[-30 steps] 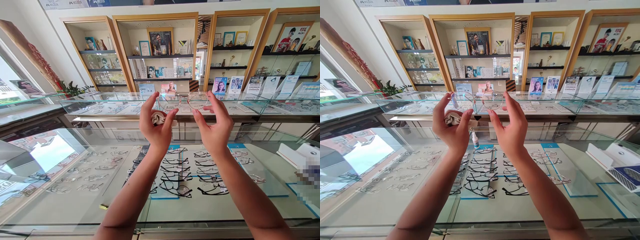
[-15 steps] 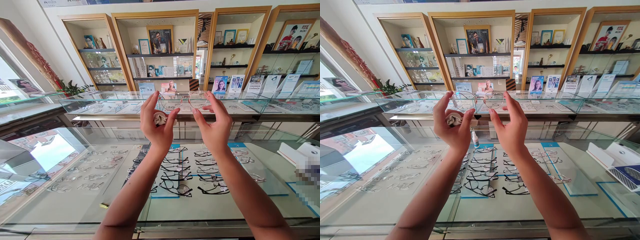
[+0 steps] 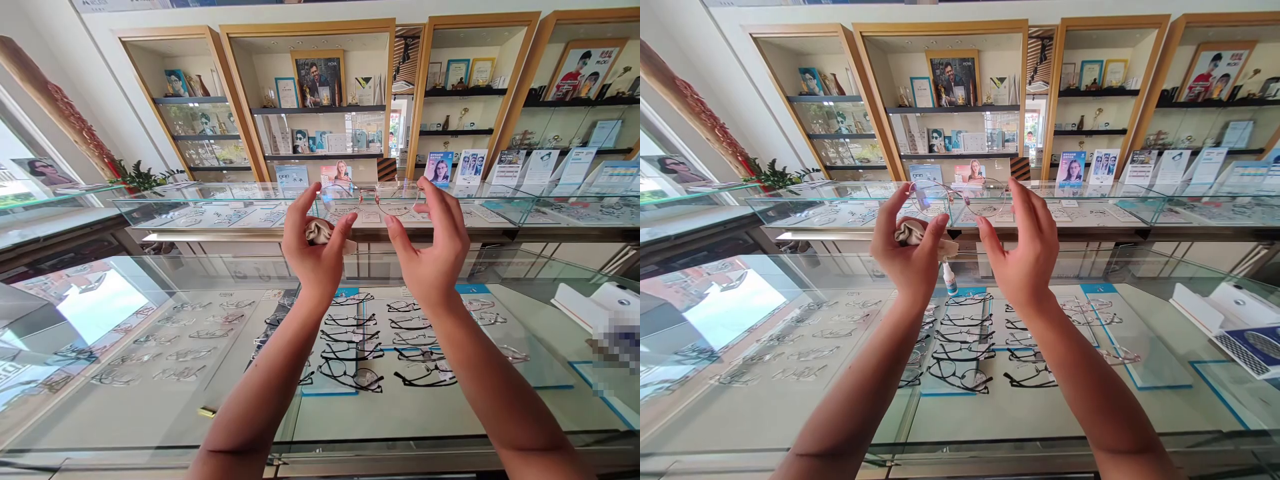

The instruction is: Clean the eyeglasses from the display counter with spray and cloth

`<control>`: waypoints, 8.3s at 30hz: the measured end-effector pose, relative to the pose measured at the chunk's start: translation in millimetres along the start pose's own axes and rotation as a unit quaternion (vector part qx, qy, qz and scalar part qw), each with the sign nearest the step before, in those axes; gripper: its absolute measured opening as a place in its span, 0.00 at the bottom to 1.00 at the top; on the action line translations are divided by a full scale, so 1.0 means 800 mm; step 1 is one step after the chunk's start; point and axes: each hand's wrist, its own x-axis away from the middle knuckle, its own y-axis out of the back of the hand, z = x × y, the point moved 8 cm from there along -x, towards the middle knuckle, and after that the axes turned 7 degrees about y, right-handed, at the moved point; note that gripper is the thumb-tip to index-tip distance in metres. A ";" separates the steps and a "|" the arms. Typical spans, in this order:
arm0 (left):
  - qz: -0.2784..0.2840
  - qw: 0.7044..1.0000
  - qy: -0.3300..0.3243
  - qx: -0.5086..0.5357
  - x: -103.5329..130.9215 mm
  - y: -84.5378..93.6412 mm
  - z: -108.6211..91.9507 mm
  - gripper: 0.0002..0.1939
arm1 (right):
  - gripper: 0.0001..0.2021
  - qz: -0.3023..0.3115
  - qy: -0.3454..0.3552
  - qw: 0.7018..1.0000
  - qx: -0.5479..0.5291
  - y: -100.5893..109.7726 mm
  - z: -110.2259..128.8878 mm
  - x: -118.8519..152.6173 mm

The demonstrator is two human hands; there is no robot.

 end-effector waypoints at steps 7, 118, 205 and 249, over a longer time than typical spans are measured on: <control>0.011 0.999 0.028 0.033 -0.002 -0.003 0.009 0.30 | 0.29 -0.006 0.016 1.000 0.023 0.002 0.008 -0.002; 0.023 0.999 0.028 -0.001 -0.007 0.000 0.001 0.28 | 0.25 -0.005 0.038 0.993 0.113 0.003 0.015 -0.002; -0.010 1.000 -0.005 0.015 -0.004 0.007 -0.010 0.28 | 0.16 -0.047 -0.087 0.988 -0.119 0.012 -0.025 -0.009; 0.149 0.980 -0.132 -0.019 -0.015 -0.005 -0.048 0.26 | 0.05 0.139 0.072 0.988 -0.011 0.001 -0.010 -0.027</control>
